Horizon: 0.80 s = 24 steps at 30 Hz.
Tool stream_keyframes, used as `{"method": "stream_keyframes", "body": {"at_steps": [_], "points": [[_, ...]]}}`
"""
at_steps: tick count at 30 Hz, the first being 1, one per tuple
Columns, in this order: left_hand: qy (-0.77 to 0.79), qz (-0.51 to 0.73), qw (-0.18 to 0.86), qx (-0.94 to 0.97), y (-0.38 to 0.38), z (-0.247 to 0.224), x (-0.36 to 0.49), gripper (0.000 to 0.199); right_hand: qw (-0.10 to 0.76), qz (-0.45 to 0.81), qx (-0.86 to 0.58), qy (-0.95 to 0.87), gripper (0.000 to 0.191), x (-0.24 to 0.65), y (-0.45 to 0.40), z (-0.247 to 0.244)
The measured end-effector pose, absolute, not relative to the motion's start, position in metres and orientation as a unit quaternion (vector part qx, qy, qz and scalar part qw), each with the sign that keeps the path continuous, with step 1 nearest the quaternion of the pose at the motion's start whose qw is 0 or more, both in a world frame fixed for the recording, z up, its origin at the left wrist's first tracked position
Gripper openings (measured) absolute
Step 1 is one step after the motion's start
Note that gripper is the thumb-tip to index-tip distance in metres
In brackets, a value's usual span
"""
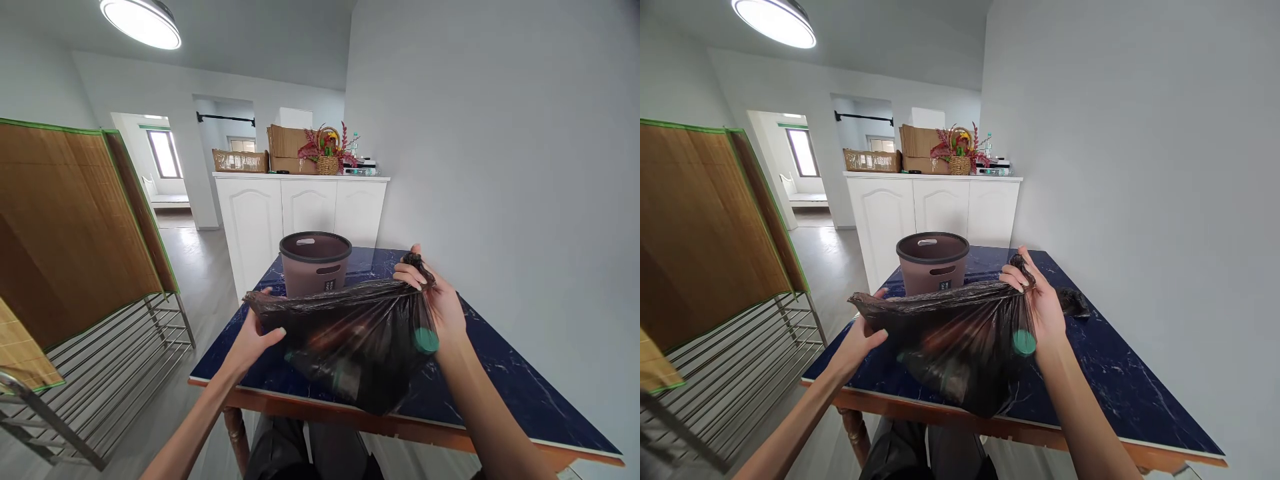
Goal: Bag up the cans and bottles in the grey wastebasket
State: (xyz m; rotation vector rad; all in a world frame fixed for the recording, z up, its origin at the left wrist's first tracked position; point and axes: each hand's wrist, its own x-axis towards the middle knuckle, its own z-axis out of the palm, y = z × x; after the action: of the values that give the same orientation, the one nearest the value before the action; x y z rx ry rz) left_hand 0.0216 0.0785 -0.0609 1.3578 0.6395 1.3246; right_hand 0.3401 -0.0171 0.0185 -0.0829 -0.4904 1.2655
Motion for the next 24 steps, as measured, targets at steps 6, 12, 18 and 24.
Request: {"method": "stream_keyframes", "body": {"at_steps": [6, 12, 18, 24], "points": [[0.173, 0.493, 0.527, 0.670, 0.067, -0.040, 0.049, 0.058, 0.797, 0.531, -0.096, -0.272, 0.029, 0.328, -0.019, 0.020], [0.197, 0.535, 0.582, 0.579, 0.054, -0.031, 0.081, 0.040, 0.804, 0.501, -0.133, -0.292, 0.041, 0.322, -0.031, 0.020], [0.123, 0.573, 0.697, 0.414, 0.048, -0.010, 0.094, 0.041, 0.761, 0.481, -0.265, -0.346, 0.068, 0.329, -0.032, 0.015], [0.058, 0.603, 0.749, 0.268, 0.047, 0.007, 0.102, 0.048, 0.779, 0.456, -0.288, -0.320, 0.066, 0.341, -0.033, 0.005]]}}
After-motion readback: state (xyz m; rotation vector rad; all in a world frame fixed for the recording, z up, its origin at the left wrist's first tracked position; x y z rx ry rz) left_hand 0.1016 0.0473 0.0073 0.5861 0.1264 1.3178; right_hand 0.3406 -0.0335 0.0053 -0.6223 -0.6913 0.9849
